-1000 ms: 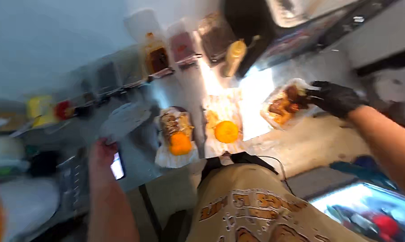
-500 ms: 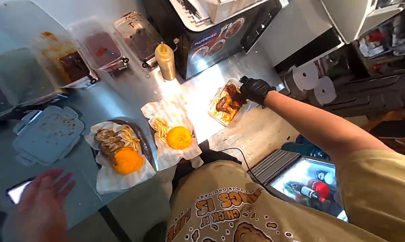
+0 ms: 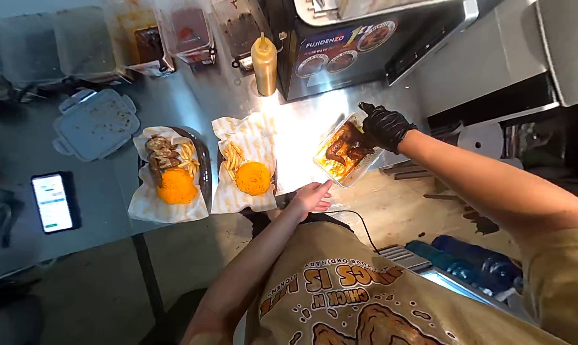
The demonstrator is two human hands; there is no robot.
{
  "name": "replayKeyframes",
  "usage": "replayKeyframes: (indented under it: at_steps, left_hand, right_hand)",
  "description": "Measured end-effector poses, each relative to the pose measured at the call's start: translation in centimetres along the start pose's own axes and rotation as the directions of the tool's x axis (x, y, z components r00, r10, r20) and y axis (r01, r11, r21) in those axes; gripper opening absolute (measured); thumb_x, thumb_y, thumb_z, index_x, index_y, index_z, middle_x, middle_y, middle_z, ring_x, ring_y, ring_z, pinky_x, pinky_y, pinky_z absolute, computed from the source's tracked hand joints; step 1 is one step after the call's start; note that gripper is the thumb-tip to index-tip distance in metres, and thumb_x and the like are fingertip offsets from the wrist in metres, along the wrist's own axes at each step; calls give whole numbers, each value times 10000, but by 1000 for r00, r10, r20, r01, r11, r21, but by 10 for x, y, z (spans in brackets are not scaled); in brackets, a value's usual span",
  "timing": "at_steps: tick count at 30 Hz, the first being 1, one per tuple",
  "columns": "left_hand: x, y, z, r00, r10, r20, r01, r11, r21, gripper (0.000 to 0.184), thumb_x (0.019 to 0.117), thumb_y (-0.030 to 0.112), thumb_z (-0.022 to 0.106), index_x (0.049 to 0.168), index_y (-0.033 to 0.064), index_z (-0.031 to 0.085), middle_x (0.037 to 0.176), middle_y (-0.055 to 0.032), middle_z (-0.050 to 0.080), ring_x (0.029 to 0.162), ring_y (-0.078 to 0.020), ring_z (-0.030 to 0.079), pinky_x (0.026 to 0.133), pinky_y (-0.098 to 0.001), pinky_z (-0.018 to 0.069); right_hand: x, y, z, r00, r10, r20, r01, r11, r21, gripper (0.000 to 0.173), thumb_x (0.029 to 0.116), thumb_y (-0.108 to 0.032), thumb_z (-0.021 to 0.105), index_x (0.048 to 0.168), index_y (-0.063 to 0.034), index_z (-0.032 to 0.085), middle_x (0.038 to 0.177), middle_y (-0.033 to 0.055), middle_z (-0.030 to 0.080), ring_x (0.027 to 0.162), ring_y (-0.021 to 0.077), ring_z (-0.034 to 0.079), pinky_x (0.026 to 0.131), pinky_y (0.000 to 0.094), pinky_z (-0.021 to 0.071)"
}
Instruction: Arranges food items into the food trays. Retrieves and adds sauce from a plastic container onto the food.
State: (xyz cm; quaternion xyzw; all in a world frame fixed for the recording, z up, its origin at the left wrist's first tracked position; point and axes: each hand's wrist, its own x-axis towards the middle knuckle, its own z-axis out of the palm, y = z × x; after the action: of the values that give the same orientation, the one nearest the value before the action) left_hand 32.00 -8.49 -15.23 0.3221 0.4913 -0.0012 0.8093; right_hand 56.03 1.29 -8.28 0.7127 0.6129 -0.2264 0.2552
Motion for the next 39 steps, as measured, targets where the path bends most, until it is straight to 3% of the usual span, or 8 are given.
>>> replayKeyframes:
  at_steps: [4,11,16,19,25,33,36,39]
  left_hand:
    - [33,13,23,996,-2,-93,-13,987,-159,502,1117,398,406,1347,-30,530,1098,-182,696,888,-244,730,798,-375,609]
    - [19,12,13,977,-14,-214,-62,937,-344,389,1118,278,432,1337,-34,512,1026,-175,718,822,-231,744,758,-353,626]
    - [10,6,-1,967,21,-252,-132,892,-432,421,1117,311,437,1345,-35,513,1080,-195,718,839,-246,749,765,-367,629]
    - [-6,-3,-7,989,44,-144,-89,941,-326,521,1102,426,441,1433,25,483,1149,-191,719,895,-266,751,792,-388,626]
    - [-91,-58,-47,981,176,77,-165,977,-131,454,1110,342,433,1404,3,507,1139,-150,737,988,-243,746,898,-404,612]
    - [-176,-124,-108,962,234,-144,-268,913,-309,434,1121,271,353,1398,-37,481,1149,-194,726,1023,-299,740,945,-444,603]
    - [-189,-129,-123,951,265,-159,-304,895,-326,423,1113,273,362,1387,-18,502,1152,-183,726,1000,-291,742,914,-436,613]
    - [-199,-132,-140,936,307,-174,-349,876,-333,424,1100,285,364,1378,-5,499,1141,-173,731,981,-278,743,892,-423,616]
  right_hand:
    - [5,-2,-8,995,-87,-58,82,992,-91,261,918,46,616,1174,92,637,1556,226,425,1243,447,574,863,586,532]
    - [-10,-4,-13,838,-372,-399,399,917,-17,157,891,-155,736,948,-11,711,1459,195,530,1237,446,573,914,639,513]
    - [-44,-79,-23,731,-446,-516,557,827,74,147,879,-180,703,959,-59,723,1465,142,548,1205,371,612,917,561,537]
    - [-36,-140,-5,708,-471,-525,605,789,108,147,878,-211,706,932,-80,744,1497,90,537,1221,331,609,933,531,543]
    - [1,-225,31,759,-438,-481,524,850,53,158,906,-120,652,1003,-24,733,1537,91,502,1280,364,558,959,534,506]
    - [4,-247,58,713,-452,-535,555,831,37,221,977,-31,535,1087,-18,725,1508,114,538,1348,353,523,1066,540,434]
    - [-10,-242,64,691,-503,-518,613,788,52,314,1010,-93,537,1272,-114,708,1509,96,546,1360,353,518,1102,552,407]
    - [-29,-216,49,698,-539,-471,618,786,17,377,910,-56,671,1273,-145,719,1524,99,532,1325,371,547,1053,574,448]
